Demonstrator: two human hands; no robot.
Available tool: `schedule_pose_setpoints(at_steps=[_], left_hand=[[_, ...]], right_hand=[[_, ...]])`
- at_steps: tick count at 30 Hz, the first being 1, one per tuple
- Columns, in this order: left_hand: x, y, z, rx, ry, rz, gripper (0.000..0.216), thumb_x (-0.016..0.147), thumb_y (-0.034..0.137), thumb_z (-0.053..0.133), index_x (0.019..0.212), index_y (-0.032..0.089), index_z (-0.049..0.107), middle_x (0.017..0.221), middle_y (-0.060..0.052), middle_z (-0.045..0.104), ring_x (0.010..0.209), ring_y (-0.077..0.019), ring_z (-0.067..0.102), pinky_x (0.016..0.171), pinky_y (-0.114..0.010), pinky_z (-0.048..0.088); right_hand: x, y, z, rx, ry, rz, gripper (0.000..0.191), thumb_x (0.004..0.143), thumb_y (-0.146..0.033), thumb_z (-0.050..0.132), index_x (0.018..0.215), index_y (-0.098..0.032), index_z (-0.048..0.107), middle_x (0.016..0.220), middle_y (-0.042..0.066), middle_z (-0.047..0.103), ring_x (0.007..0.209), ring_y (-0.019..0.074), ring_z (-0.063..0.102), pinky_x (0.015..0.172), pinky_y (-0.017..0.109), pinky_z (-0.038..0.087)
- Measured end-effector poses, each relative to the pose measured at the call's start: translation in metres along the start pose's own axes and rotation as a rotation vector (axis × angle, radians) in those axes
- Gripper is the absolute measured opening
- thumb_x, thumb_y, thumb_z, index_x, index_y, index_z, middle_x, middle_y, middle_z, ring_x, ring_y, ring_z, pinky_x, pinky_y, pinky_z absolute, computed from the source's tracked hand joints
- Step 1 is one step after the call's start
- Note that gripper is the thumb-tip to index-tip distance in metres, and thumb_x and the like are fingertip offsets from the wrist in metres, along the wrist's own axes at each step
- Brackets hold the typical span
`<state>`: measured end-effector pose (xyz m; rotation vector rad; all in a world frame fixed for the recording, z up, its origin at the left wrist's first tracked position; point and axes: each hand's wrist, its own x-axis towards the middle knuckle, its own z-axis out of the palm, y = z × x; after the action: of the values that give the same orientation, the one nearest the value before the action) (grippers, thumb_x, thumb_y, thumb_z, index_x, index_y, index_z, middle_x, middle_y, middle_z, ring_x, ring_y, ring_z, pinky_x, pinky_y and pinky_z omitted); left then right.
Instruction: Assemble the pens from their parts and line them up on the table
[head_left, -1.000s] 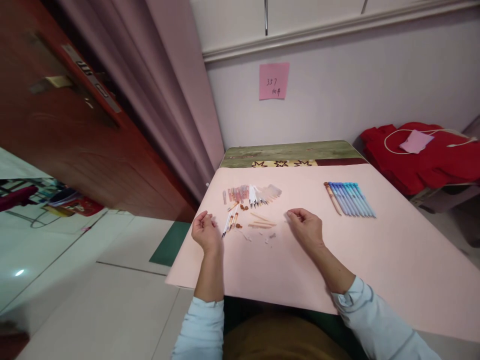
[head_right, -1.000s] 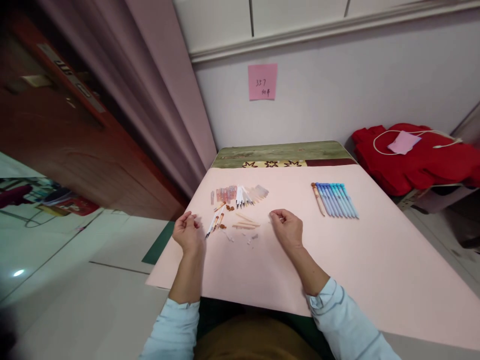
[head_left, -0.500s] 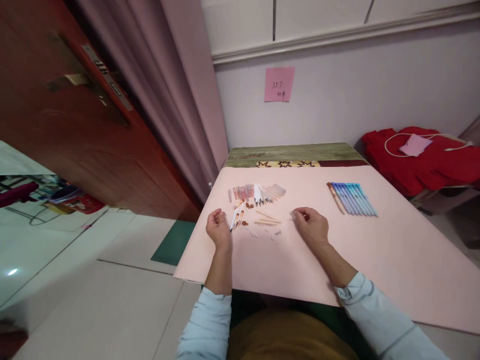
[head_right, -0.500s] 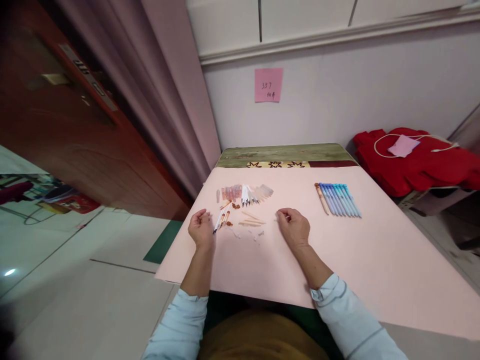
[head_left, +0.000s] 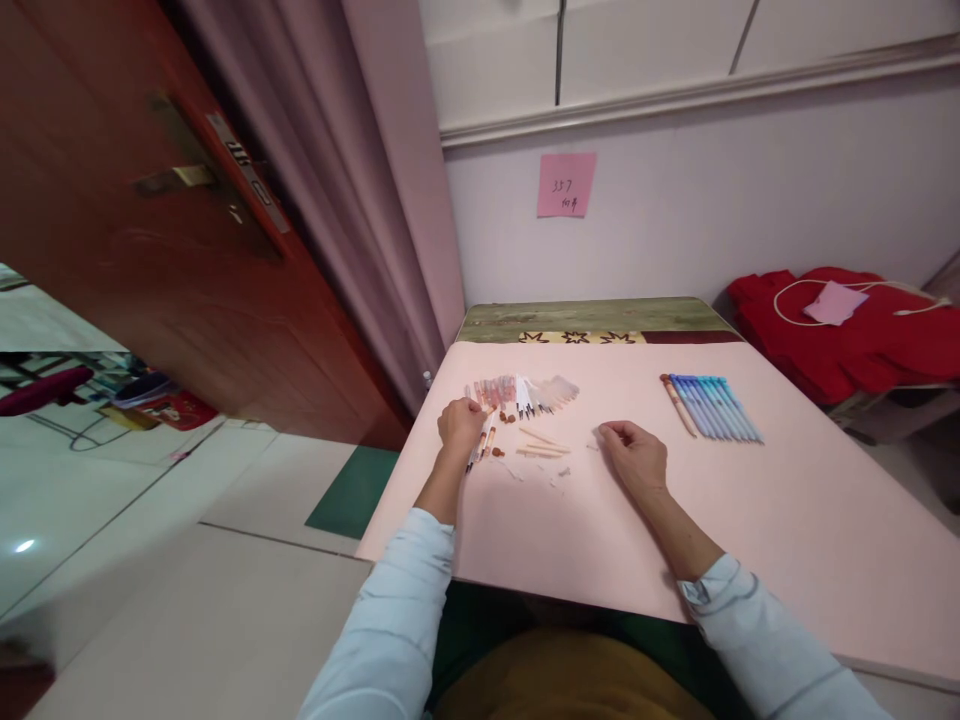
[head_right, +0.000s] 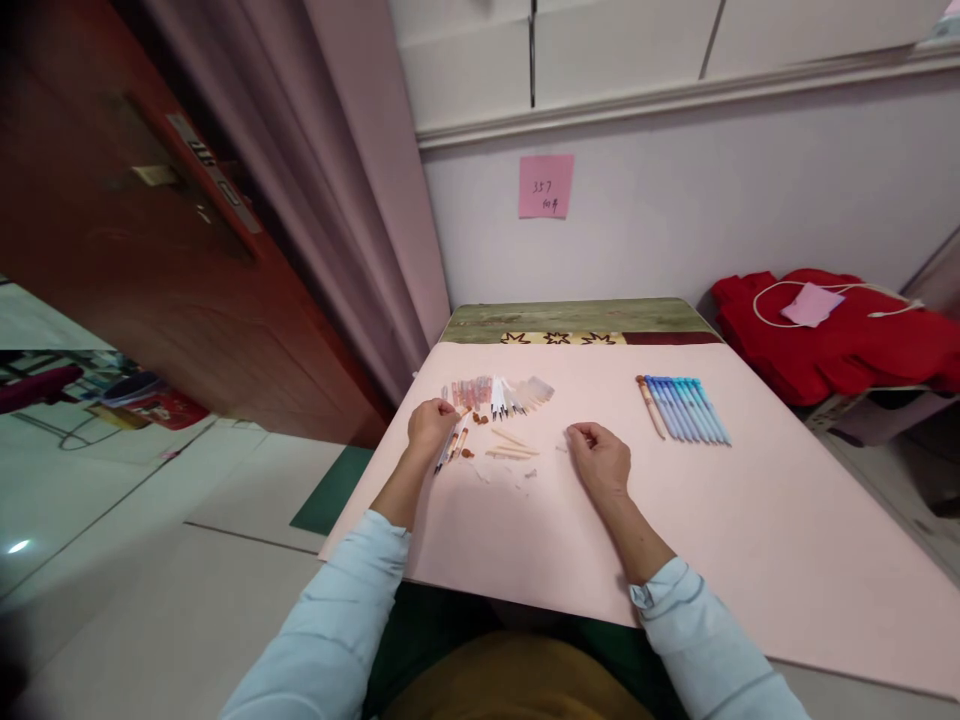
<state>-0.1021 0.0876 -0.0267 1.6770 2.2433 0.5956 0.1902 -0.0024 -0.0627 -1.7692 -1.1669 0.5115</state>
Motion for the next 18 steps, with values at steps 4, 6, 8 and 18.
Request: schedule_pose_setpoints(at_steps=[4,6,8,18], left_hand=[[0.003,0.01,0.005,0.079,-0.042,0.003,0.012,0.067,0.015,0.067,0.074,0.023,0.071,0.084,-0.007,0.074,0.093,-0.0236,0.065,0.08,-0.032,0.04],[0.004,0.011,0.007,0.09,-0.044,0.004,0.013,0.067,0.014,0.067,0.075,0.023,0.071,0.084,-0.008,0.074,0.094,-0.0241,0.065,0.081,-0.033,0.04],[0.005,0.011,0.006,0.095,-0.046,0.006,0.013,0.067,0.013,0.066,0.076,0.023,0.07,0.084,-0.008,0.073,0.094,-0.0244,0.065,0.081,-0.033,0.04],[-0.013,-0.008,-0.01,-0.531,0.161,0.15,0.008,0.072,0.025,0.068,0.078,0.019,0.066,0.077,-0.001,0.065,0.073,-0.0156,0.058,0.071,-0.027,0.043]], right_hand=[[0.0,0.0,0.0,0.01,-0.001,-0.025,0.033,0.076,-0.05,0.06,0.082,-0.021,0.077,0.072,0.003,0.072,0.068,0.0214,0.063,0.071,0.031,0.045],[0.0,0.0,0.001,-0.001,0.001,-0.031,0.033,0.076,-0.05,0.06,0.082,-0.022,0.077,0.072,0.003,0.072,0.067,0.0209,0.063,0.071,0.031,0.045],[0.001,0.0,0.002,-0.009,0.0,-0.038,0.033,0.076,-0.05,0.06,0.081,-0.022,0.077,0.071,0.003,0.072,0.067,0.0205,0.063,0.07,0.031,0.045],[0.002,-0.001,0.003,0.014,0.014,-0.057,0.031,0.076,-0.048,0.059,0.08,-0.022,0.076,0.072,0.003,0.073,0.064,0.0191,0.062,0.066,0.029,0.045]])
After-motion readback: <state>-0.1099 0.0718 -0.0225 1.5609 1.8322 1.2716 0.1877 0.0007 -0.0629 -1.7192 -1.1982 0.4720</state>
